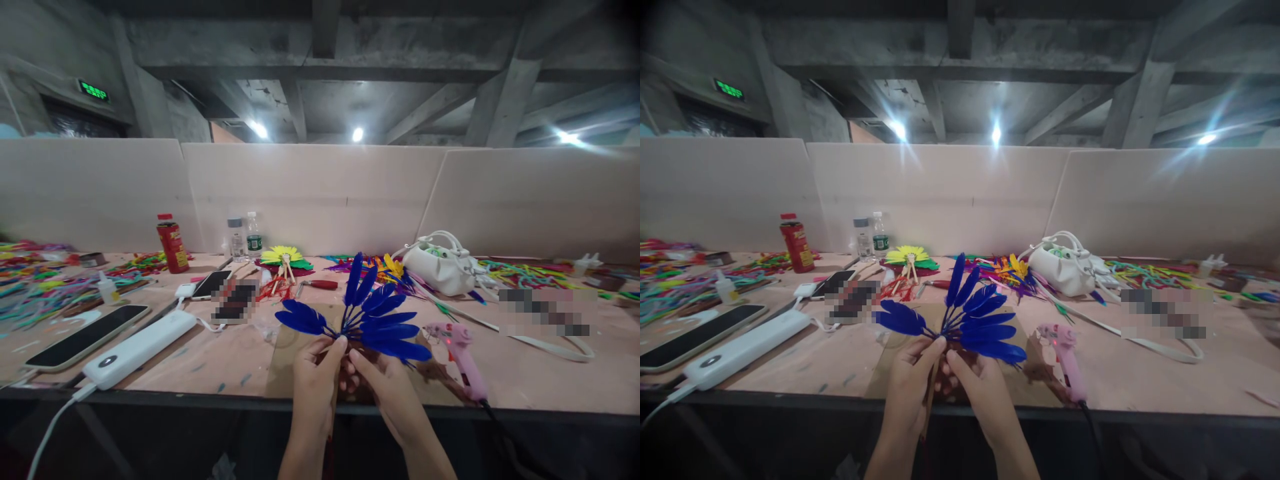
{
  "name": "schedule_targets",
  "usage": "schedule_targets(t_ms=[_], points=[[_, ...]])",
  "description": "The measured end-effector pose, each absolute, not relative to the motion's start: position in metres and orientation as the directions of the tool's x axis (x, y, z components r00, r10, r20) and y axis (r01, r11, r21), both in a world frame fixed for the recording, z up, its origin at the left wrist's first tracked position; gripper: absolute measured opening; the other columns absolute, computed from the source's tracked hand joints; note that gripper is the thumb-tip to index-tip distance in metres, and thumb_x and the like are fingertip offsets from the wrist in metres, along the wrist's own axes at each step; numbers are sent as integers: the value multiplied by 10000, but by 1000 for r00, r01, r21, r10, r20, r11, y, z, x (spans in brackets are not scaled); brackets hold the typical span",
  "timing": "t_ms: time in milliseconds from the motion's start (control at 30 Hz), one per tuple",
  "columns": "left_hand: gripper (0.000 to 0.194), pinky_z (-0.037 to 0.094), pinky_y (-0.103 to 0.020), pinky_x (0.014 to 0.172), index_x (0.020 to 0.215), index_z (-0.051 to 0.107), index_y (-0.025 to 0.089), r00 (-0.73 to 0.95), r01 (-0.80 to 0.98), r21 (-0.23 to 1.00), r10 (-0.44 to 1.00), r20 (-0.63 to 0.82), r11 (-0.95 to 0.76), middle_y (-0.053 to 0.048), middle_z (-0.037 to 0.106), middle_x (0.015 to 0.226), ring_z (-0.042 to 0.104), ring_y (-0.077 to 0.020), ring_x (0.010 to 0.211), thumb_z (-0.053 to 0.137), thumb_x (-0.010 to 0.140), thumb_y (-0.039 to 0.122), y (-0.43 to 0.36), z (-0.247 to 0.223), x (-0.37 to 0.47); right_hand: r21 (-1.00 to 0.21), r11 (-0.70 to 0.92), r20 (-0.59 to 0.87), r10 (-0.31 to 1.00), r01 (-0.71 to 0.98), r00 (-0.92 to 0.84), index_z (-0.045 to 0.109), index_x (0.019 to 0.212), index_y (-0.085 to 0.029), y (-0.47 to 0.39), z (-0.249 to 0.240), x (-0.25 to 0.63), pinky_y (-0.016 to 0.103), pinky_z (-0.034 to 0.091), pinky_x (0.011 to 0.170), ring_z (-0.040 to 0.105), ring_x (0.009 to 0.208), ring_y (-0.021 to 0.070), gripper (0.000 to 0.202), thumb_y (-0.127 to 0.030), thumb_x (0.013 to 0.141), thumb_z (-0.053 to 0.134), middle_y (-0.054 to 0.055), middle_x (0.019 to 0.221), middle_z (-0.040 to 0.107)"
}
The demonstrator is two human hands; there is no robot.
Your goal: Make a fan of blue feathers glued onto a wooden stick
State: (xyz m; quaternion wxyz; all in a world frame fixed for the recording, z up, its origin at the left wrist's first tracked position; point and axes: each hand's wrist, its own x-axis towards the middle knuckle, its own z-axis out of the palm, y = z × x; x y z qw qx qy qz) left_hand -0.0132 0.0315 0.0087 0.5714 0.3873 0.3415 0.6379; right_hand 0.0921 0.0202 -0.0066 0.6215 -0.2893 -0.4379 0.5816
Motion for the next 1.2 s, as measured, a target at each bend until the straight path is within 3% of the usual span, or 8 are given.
schedule_targets(t_ms=[300, 400, 533, 667, 767, 867, 1000, 1200], points=[[329, 419, -163, 342, 676, 704, 142, -80, -481, 867, 991, 106, -132, 30, 618, 467, 500, -74, 343, 881, 685, 420, 32, 9, -15, -896, 146, 227, 962, -419, -149, 728, 1125, -144, 27, -11, 98, 296, 585, 649, 688, 652, 160, 470, -500, 835, 828, 20, 804, 710], [325, 420, -156, 352, 664, 703, 140, -96, -464, 874, 988, 117, -149, 27, 617, 468, 512, -76, 364, 877, 683, 414, 34, 7, -15, -915, 144, 214, 965, -377, -151, 726, 1147, -155, 27, -10, 98, 355, 623, 738, 725, 760, 209, 555, -565, 789, 839, 56, 890, 751], [306, 411, -154, 363, 646, 701, 145, -111, -435, 883, 984, 139, -175, 36, 588, 456, 505, -78, 381, 854, 702, 404, 34, 6, -16, -961, 164, 202, 966, -224, -162, 752, 1146, -196, 20, -6, 103, 401, 614, 869, 734, 934, 256, 548, -632, 814, 775, 84, 1018, 772], [325, 367, -146, 372, 595, 657, 149, -123, -409, 888, 977, 173, -209, 35, 581, 461, 465, -59, 371, 829, 730, 389, 31, 9, -16, -959, 283, 272, 930, 11, -246, 776, 1165, -255, 7, 4, 115, 374, 568, 949, 703, 1043, 251, 399, -555, 919, 681, 65, 1109, 770], [323, 342, -147, 375, 615, 649, 150, -116, -376, 903, 977, 178, -208, 25, 604, 471, 448, -53, 363, 810, 756, 392, 31, 10, -16, -890, 380, 335, 920, 250, -203, 823, 949, -245, -4, 11, 123, 313, 567, 787, 708, 855, 231, 313, -483, 968, 621, 47, 867, 769], [311, 381, -166, 382, 642, 658, 153, -65, -310, 928, 979, 194, -205, 21, 607, 474, 473, -77, 379, 800, 758, 405, 33, 8, -15, -838, 431, 456, 890, 335, -6, 787, 816, -237, -11, 14, 124, 260, 537, 645, 694, 745, 204, 308, -464, 962, 638, 35, 794, 749], [261, 433, -206, 388, 688, 680, 160, 16, -208, 956, 977, 214, -206, 11, 616, 545, 557, -130, 434, 787, 728, 394, 32, 5, -13, -674, 579, 714, 670, 458, 203, 775, 970, -252, -9, 10, 115, 246, 563, 677, 724, 847, 200, 148, -356, 964, 670, 44, 945, 763], [238, 432, -240, 457, 657, 691, 160, 76, 46, 916, 916, 395, -399, -13, 586, 669, 574, -152, 525, 664, 808, 341, 28, 8, -15, -448, 607, 856, 503, 656, 119, 749, 1108, -228, 2, 0, 112, 232, 576, 645, 730, 842, 185, 159, -237, 986, 649, 61, 960, 731]])
